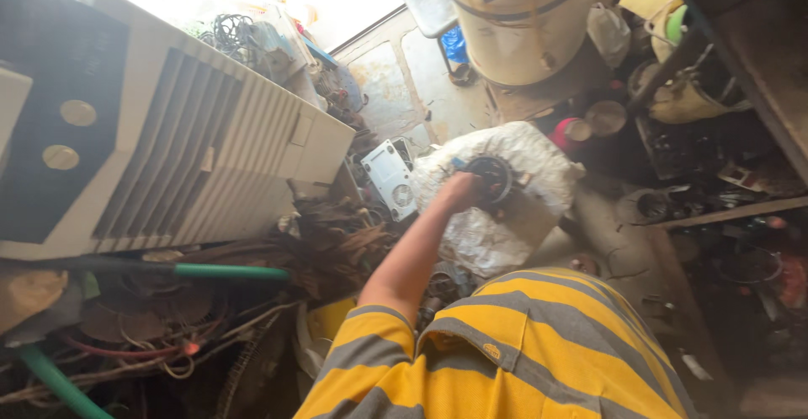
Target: The person uses pliers and a screwdriver to remove and adjust wires inside a circular electrical component. They repeatedly cut wires, pull them out, and probe the interior while holding the component steady on a white sack.
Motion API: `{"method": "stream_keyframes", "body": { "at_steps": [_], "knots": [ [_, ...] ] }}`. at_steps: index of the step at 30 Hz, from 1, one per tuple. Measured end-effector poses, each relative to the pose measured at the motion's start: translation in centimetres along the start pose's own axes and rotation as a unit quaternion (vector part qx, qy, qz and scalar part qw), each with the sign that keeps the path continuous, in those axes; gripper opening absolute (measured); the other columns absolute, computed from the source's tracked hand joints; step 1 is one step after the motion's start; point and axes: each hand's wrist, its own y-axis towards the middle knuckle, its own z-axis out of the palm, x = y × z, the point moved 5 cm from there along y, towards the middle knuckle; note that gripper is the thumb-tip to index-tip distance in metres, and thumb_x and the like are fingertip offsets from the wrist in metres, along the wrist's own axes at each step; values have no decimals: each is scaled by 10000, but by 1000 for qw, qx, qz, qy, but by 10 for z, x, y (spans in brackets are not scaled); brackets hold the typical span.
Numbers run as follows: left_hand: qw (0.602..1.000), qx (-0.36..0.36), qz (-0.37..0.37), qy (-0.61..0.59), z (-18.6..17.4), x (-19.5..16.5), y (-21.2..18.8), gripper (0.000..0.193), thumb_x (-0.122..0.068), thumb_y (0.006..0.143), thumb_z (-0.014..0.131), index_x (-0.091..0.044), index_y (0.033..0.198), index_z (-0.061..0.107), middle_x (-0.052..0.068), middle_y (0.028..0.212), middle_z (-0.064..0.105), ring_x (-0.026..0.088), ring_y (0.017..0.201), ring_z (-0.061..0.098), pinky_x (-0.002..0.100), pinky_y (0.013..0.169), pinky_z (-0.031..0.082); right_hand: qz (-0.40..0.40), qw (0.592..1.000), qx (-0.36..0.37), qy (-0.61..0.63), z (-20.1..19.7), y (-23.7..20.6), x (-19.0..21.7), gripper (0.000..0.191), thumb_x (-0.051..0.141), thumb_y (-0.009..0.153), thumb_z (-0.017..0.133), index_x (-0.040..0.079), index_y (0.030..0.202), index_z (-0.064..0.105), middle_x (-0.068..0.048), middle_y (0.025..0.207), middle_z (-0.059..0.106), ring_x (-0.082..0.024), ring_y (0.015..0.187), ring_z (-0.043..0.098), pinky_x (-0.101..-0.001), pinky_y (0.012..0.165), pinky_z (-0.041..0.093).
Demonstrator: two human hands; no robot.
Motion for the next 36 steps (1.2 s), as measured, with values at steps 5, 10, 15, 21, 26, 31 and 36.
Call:
{"method": "stream_keyframes", "body": {
  "at_steps": [5, 10, 15, 21, 26, 31, 36],
  "knots": [
    [999, -8, 13, -44, -6, -1, 5, 283, -386, 773, 767, -128, 887, 786, 144, 857, 757, 337, 791, 735, 450, 722, 563, 37, 995, 6, 89, 57, -50, 13, 408, 48, 1028, 629, 18, 1408, 485, -169, 1261, 603, -310, 1143, 626, -458, 972, 530],
    [994, -17, 77, -70, -3, 15, -4, 302, -264, 845, 726, -88, 1091, 726, 186, 958, 732, 397, 914, 700, 477, 790, 557, 57, 983, 30, 171, 70, -78, 22, 447, -9, 1007, 622, 38, 1422, 460, -143, 1260, 584, -273, 1131, 619, -443, 977, 534],
    [995, -6, 92, -23, 4, 33, 4, 234, -143, 817, 712, -145, 1039, 784, 134, 1012, 760, 351, 994, 729, 451, 857, 583, 30, 932, 115, 341, 114, -57, 59, 498, -66, 987, 615, 58, 1435, 436, -117, 1260, 566, -237, 1120, 612, -427, 983, 538],
    [991, -6, 81, -111, 22, 38, 14, 381, -254, 595, 915, -143, 944, 810, 119, 942, 766, 333, 844, 721, 427, 785, 563, 18, 937, 222, 268, 171, -61, 129, 642, -61, 820, 621, 61, 1439, 502, -117, 1320, 598, -261, 1261, 628, -446, 1051, 519],
    [948, -96, 11, -302, 0, 56, -15, 493, -266, 721, 903, -170, 1172, 731, 114, 1236, 711, 312, 1172, 659, 424, 1035, 535, -159, 907, 384, -70, 237, -59, 186, 549, -2, 710, 594, 67, 1250, 660, -125, 1328, 581, -288, 1334, 533, -412, 1146, 404],
    [987, -128, 32, -96, -5, 49, -35, 567, -336, 570, 980, -202, 1081, 775, 228, 1611, 250, 459, 1471, 241, 505, 1204, 260, -227, 794, 394, -404, 318, -64, 191, 497, 21, 714, 686, 137, 1197, 724, -166, 1383, 498, -388, 1441, 338, -768, 1092, 213],
    [976, -181, 35, -114, 15, 52, -30, 441, -399, 607, 978, -214, 973, 817, 226, 1634, 232, 491, 1502, 187, 519, 1234, 232, -335, 623, 343, -619, 383, -60, 179, 371, 240, 876, 665, 81, 1208, 709, -329, 1548, 355, -557, 1514, 159, -874, 996, 78]
  ]
}}
